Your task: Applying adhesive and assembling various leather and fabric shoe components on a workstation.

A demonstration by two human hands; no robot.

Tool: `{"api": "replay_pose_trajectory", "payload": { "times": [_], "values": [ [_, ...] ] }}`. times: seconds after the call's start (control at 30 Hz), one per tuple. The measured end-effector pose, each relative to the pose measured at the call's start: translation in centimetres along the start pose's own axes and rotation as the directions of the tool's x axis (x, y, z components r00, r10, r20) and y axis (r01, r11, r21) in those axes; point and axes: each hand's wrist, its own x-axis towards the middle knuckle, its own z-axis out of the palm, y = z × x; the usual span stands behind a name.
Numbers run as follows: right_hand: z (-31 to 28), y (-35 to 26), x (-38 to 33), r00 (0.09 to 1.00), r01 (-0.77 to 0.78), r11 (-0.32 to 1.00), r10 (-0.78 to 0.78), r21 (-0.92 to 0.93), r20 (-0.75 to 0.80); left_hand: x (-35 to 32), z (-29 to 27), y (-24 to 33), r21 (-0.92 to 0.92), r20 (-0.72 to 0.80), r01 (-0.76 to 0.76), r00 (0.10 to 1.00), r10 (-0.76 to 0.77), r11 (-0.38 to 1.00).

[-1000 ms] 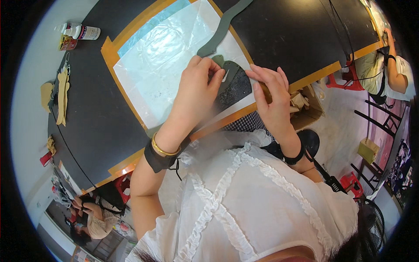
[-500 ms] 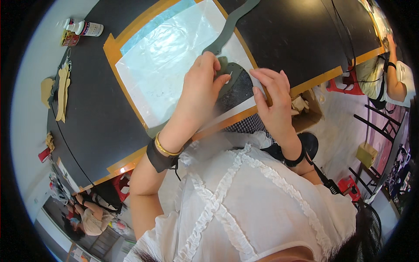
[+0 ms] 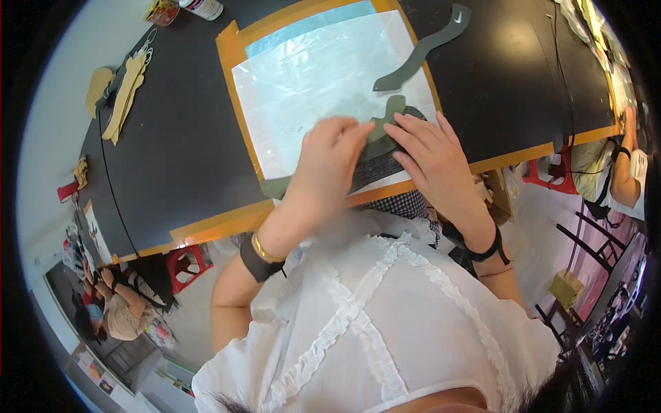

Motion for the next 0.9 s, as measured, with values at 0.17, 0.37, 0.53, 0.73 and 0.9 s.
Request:
{"api": "replay_pose_trajectory", "payload": {
  "times": [0.17, 0.37, 0.53, 0.73, 0.9],
  "values": [
    [-0.5, -2.5, 0.1, 0.980, 0.099, 0.967, -0.054, -0.236, 0.191, -4.0, -0.1, -0.4, 0.087, 0.107, 0.035, 0.993, -0.044, 0.996],
    [1.1, -2.9, -0.3, 0.976, 0.090, 0.939, -0.018, -0.331, 0.215, -5.1, -0.4, -1.6, -0.033, 0.054, 0.037, 0.998, -0.035, 0.999],
    [0.9, -2.1, -0.8, 0.973, 0.111, 0.917, -0.022, -0.384, 0.229, -7.7, -3.3, -2.6, 0.074, 0.178, 0.115, 0.976, -0.126, 0.991],
    [0.6, -2.5, -0.5, 0.973, 0.117, 0.912, -0.026, -0.394, 0.228, -11.3, -6.3, -4.8, 0.345, 0.260, -0.009, 0.962, -0.087, 0.939],
    [-0.3, -2.4, -0.2, 0.979, 0.107, 0.929, -0.037, -0.354, 0.199, -11.6, -8.3, -5.3, 0.506, 0.320, -0.103, 0.944, -0.076, 0.856]
  ]
}}
